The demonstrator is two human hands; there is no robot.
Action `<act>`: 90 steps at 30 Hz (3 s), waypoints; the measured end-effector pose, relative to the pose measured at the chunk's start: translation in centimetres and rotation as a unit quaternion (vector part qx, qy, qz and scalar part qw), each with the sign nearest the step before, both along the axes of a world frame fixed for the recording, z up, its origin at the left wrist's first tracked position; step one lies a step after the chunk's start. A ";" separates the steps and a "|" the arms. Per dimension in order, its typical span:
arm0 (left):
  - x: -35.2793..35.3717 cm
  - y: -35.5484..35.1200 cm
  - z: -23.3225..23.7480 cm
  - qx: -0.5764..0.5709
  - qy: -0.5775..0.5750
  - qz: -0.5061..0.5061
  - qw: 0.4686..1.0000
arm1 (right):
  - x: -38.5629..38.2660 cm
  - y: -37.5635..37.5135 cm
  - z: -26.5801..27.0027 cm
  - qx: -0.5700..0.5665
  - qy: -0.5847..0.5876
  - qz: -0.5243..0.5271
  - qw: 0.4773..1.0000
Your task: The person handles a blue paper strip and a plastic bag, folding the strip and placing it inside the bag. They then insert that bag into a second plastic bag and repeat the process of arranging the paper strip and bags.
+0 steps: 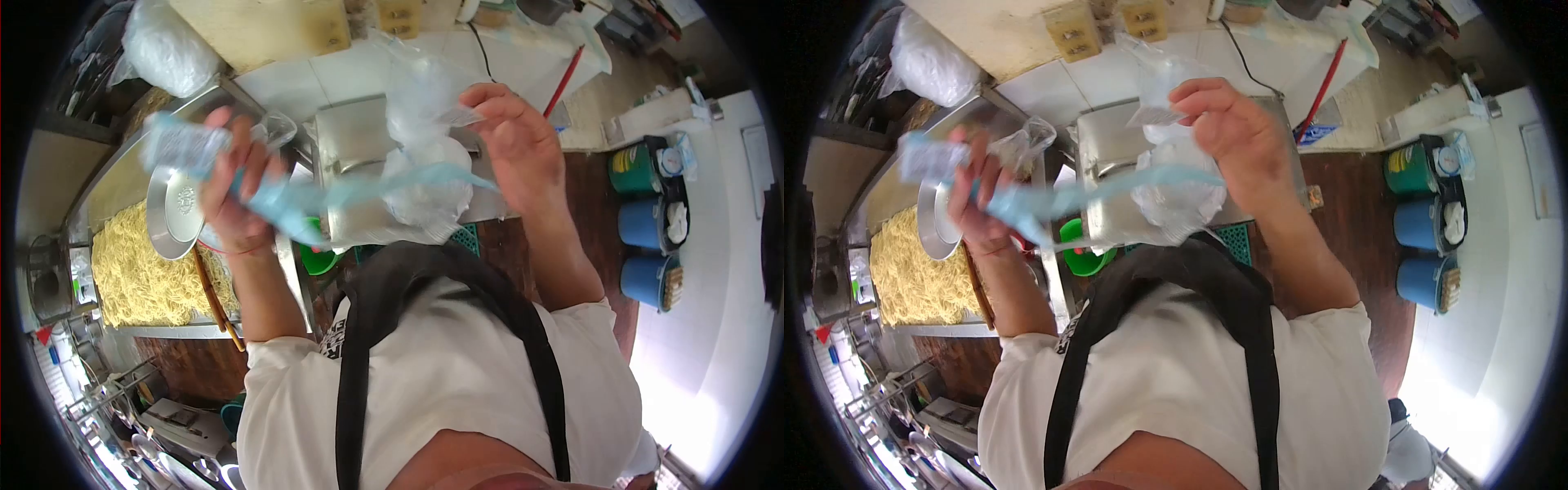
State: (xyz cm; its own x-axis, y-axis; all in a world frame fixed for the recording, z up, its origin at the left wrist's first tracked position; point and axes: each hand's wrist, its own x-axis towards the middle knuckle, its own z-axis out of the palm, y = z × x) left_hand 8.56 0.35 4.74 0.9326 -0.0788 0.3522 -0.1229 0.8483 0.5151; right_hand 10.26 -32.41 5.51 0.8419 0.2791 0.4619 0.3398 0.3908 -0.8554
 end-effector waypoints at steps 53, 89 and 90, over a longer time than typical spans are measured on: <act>4.9 -16.6 -7.7 0.647 -0.036 0.166 0.744 | -1.3 -4.0 -11.6 -0.262 0.219 -0.225 0.913; 4.6 -15.4 -7.9 0.588 -0.013 0.171 0.791 | 1.8 -5.6 -23.1 -0.307 0.184 -0.272 0.893; 4.5 -15.3 -7.3 0.583 -0.021 0.186 0.790 | 1.4 -6.3 -22.1 -0.312 0.167 -0.270 0.896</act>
